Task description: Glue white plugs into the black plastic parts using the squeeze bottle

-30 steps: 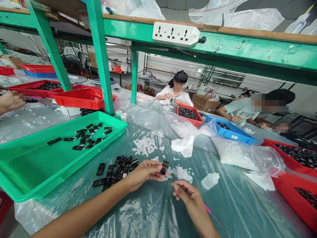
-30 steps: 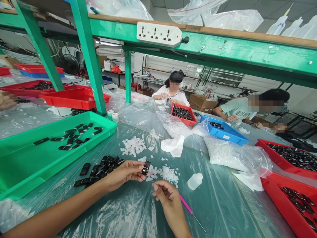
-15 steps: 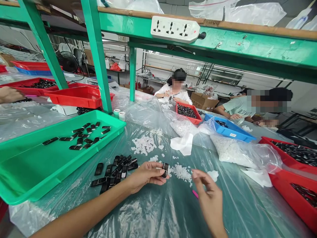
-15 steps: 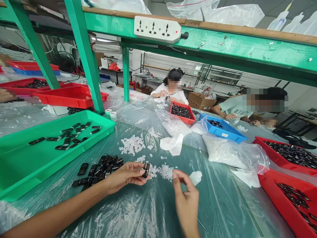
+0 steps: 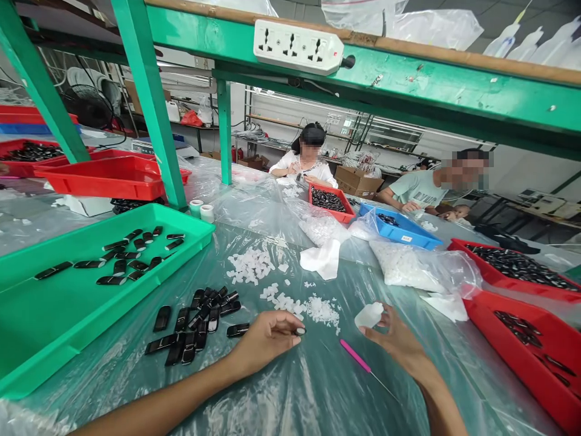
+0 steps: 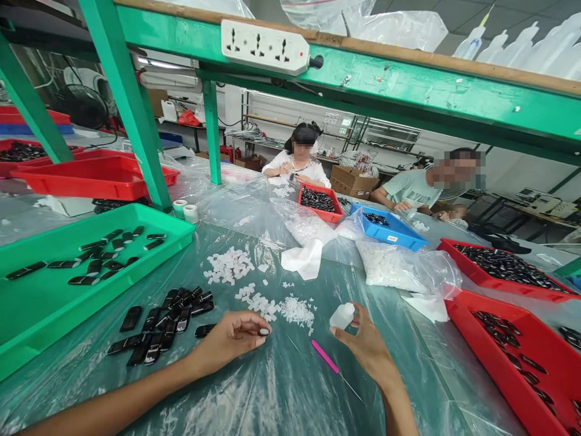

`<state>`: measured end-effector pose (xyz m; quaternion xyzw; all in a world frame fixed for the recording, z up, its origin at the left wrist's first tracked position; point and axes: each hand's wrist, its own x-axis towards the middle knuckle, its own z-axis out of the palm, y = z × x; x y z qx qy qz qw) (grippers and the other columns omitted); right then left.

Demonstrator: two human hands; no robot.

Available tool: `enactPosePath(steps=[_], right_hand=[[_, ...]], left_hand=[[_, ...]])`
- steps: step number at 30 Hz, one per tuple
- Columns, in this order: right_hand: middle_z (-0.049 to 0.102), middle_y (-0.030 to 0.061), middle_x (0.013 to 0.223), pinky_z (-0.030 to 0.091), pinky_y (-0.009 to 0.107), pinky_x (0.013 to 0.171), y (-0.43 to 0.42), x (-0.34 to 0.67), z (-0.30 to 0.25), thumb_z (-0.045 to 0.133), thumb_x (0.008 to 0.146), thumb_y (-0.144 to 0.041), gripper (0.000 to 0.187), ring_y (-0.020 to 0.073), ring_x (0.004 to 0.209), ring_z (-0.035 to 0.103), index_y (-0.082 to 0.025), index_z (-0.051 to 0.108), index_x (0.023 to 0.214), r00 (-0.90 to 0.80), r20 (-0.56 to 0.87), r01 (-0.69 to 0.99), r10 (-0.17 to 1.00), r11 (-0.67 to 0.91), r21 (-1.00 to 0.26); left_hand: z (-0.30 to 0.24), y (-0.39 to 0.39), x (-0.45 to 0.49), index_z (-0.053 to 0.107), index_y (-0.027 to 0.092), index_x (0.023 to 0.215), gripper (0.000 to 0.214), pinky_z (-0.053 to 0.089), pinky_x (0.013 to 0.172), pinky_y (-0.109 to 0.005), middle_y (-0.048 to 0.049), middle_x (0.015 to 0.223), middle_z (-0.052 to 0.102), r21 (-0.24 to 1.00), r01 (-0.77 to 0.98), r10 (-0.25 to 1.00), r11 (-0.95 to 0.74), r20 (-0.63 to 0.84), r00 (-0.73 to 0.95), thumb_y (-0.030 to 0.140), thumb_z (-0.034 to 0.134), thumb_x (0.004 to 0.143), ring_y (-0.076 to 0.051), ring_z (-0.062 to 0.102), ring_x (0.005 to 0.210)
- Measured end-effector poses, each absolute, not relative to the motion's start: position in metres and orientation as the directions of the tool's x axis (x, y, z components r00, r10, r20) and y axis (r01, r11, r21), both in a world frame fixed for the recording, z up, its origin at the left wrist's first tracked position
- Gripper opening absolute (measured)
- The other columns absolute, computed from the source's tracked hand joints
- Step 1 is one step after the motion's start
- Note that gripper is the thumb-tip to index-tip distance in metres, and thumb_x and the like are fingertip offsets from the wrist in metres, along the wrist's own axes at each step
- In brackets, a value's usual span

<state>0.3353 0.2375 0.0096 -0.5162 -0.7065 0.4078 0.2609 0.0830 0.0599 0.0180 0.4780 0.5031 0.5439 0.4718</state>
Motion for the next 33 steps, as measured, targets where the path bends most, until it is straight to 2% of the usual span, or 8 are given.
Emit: enactPosePath(steps=[5, 10, 14, 16, 21, 26, 30, 33], right_hand=[[0.07, 0.0076, 0.09, 0.047, 0.04, 0.083, 0.237, 0.321, 0.005, 0.07, 0.061, -0.036, 0.035, 0.0291, 0.091, 0.064, -0.019, 0.063, 0.091, -0.36, -0.04, 0.428, 0.932, 0.127, -0.895], [0.071, 0.0097, 0.091, 0.044, 0.046, 0.088, 0.229, 0.309, 0.01, 0.071, 0.061, -0.034, 0.034, 0.0314, 0.094, 0.063, -0.018, 0.063, 0.09, -0.317, -0.014, 0.333, 0.948, 0.097, -0.938], [0.063, 0.0079, 0.114, 0.041, 0.039, 0.094, 0.211, 0.297, 0.024, 0.069, 0.068, -0.038, 0.043, 0.0259, 0.106, 0.057, -0.02, 0.057, 0.106, -0.316, 0.047, 0.196, 0.948, 0.114, -0.974], [0.063, 0.0063, 0.115, 0.042, 0.037, 0.093, 0.2, 0.29, 0.028, 0.07, 0.069, -0.036, 0.043, 0.0238, 0.105, 0.058, -0.022, 0.056, 0.107, -0.369, 0.042, 0.05, 0.929, 0.065, -0.997], [0.069, 0.0069, 0.093, 0.048, 0.035, 0.077, 0.169, 0.274, 0.022, 0.075, 0.064, -0.042, 0.043, 0.0237, 0.088, 0.062, -0.021, 0.062, 0.1, -0.574, -0.046, -0.233, 0.818, -0.217, -0.948], [0.064, 0.0055, 0.095, 0.052, 0.035, 0.066, 0.146, 0.258, 0.023, 0.048, 0.085, -0.048, 0.037, 0.0206, 0.083, 0.06, -0.024, 0.06, 0.11, -0.669, -0.083, -0.346, 0.739, -0.408, -0.845], [0.061, 0.0054, 0.093, 0.049, 0.029, 0.053, 0.144, 0.251, 0.024, 0.05, 0.087, -0.042, 0.032, 0.019, 0.074, 0.06, -0.025, 0.056, 0.113, -0.689, -0.023, -0.391, 0.724, -0.398, -0.83], [0.06, 0.0043, 0.085, 0.039, 0.021, 0.044, 0.147, 0.249, 0.021, 0.057, 0.082, -0.043, 0.032, 0.0136, 0.063, 0.055, -0.023, 0.058, 0.107, -0.65, 0.033, -0.463, 0.759, -0.361, -0.809]], left_hand=[[0.015, 0.055, 0.083, 0.066, 0.016, 0.095, 0.017, 0.048, 0.08, -0.028, -0.0082, 0.094, 0.067, 0.993, 0.095, 0.991, -0.074, 0.084, -0.104, 0.023, 0.061, 0.08, -0.021, 0.062, 0.091], [0.013, 0.054, 0.082, 0.066, 0.018, 0.096, 0.017, 0.049, 0.081, -0.027, -0.0077, 0.099, 0.066, 0.991, 0.108, 0.992, -0.077, 0.088, -0.095, 0.022, 0.06, 0.081, -0.021, 0.062, 0.092], [0.014, 0.053, 0.083, 0.066, 0.018, 0.095, 0.016, 0.049, 0.08, -0.027, -0.0069, 0.096, 0.067, 0.99, 0.122, 0.991, -0.073, 0.086, -0.105, 0.021, 0.06, 0.08, -0.02, 0.062, 0.089], [0.016, 0.053, 0.082, 0.066, 0.018, 0.095, 0.016, 0.049, 0.079, -0.026, -0.0063, 0.093, 0.067, 0.987, 0.139, 0.989, -0.08, 0.096, -0.112, 0.02, 0.06, 0.08, -0.019, 0.062, 0.088], [0.019, 0.053, 0.079, 0.065, 0.018, 0.092, 0.014, 0.048, 0.079, -0.025, -0.0048, 0.09, 0.066, 0.981, 0.169, 0.983, -0.09, 0.115, -0.147, 0.019, 0.061, 0.079, -0.018, 0.062, 0.087], [0.019, 0.054, 0.077, 0.064, 0.017, 0.091, 0.013, 0.049, 0.077, -0.025, -0.0046, 0.089, 0.066, 0.979, 0.186, 0.976, -0.086, 0.12, -0.179, 0.02, 0.061, 0.079, -0.018, 0.062, 0.084], [0.017, 0.054, 0.076, 0.063, 0.018, 0.092, 0.013, 0.049, 0.077, -0.025, -0.0046, 0.092, 0.066, 0.977, 0.201, 0.978, -0.065, 0.103, -0.183, 0.021, 0.06, 0.079, -0.019, 0.062, 0.085], [0.015, 0.054, 0.075, 0.063, 0.02, 0.093, 0.014, 0.049, 0.079, -0.025, -0.0045, 0.096, 0.065, 0.974, 0.226, 0.978, -0.028, 0.074, -0.197, 0.024, 0.059, 0.08, -0.02, 0.061, 0.088]])
